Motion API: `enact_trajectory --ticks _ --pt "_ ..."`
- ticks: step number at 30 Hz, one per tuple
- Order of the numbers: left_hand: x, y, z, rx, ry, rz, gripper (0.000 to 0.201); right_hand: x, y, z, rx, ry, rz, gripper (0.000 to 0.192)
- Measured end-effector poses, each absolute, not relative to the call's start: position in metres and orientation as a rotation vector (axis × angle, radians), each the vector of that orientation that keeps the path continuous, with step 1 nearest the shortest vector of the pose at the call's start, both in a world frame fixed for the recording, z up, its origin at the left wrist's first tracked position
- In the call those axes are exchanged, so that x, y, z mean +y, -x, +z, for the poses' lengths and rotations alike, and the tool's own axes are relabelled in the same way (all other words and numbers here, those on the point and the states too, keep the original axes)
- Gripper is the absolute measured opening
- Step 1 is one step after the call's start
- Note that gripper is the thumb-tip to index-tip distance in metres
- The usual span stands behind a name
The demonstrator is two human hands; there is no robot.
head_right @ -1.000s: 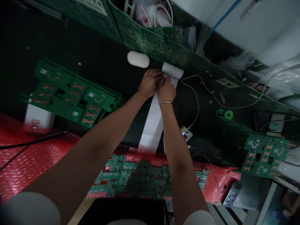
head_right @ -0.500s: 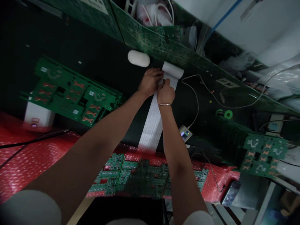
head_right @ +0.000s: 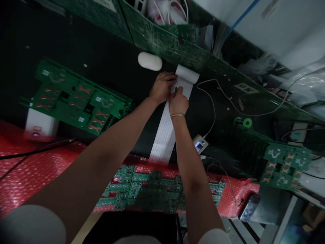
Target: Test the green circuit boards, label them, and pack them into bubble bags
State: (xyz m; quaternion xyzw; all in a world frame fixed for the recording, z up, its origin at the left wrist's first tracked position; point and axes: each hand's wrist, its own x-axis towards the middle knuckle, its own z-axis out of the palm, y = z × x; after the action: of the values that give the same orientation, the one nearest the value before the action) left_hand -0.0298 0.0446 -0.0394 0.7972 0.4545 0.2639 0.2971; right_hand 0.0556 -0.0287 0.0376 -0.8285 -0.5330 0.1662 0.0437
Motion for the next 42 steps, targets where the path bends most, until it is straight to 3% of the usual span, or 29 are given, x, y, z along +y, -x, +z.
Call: enact_trajectory --ticks 6,42 --pt "0.047 0.029 -0.042 1.229 -2.134 0.688 0.040 -0.033 -0.053 0.039 -1.641 2.550 0.503 0.027" --pt "0.047 0.029 -0.048 1.199 -2.121 0.687 0.036 -0.076 -0.041 0.049 -1.715 2.605 0.567 0.030"
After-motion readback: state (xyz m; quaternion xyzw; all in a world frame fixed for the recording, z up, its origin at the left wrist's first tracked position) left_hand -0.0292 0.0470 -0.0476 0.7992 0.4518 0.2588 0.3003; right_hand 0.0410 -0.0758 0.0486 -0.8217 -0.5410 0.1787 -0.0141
